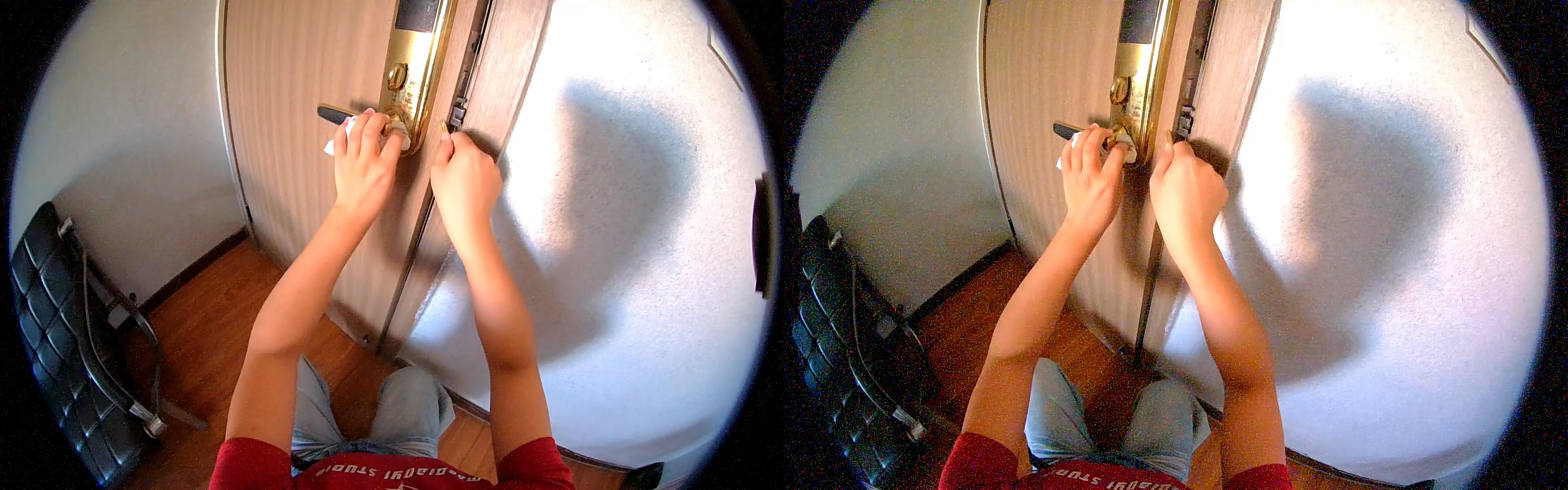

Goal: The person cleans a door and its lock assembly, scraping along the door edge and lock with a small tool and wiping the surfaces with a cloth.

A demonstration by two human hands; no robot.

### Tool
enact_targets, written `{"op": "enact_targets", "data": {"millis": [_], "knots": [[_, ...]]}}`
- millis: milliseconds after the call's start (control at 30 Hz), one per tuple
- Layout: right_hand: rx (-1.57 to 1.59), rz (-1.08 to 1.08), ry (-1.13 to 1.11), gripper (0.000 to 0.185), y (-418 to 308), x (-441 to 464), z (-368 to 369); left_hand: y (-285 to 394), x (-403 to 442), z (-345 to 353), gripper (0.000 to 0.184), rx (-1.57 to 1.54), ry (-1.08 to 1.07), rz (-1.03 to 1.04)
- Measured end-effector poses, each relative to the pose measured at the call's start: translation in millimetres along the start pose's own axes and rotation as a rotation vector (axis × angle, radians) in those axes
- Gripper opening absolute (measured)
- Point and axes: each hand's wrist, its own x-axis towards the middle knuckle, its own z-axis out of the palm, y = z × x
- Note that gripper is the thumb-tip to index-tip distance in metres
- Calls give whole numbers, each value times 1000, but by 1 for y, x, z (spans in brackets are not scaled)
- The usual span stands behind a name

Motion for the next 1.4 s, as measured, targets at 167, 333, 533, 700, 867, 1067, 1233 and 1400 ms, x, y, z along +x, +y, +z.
{"op": "enact_targets", "data": {"millis": [167, 333, 533, 700, 867, 1067, 1233, 1400], "knots": [[-7, 13, -32, 28, 0, -2, 2, 0, 0, -3, 24, 4, -6, 4], [12, 17, -33, 29, -2, 1, 1, 0, -1, -2, 23, -12, -9, -6], [98, -11, -2, 25, 21, -14, 4, 5, 1, -1, 22, 27, -16, -57], [257, 22, 228, 18, 42, -22, -7, 19, 33, -4, 11, 14, 85, -40], [344, 46, 231, 16, 72, -22, 15, 20, 41, -10, 15, -41, 36, -42], [541, -66, 252, 11, 85, -27, 21, 42, 49, -40, 28, -392, 120, 4], [564, 38, 61, 10, 89, -33, 7, 35, 101, 0, 27, -300, 206, 0], [592, -16, 71, 11, 90, -33, 5, 48, 54, 15, 39, -207, 0, 18]]}}
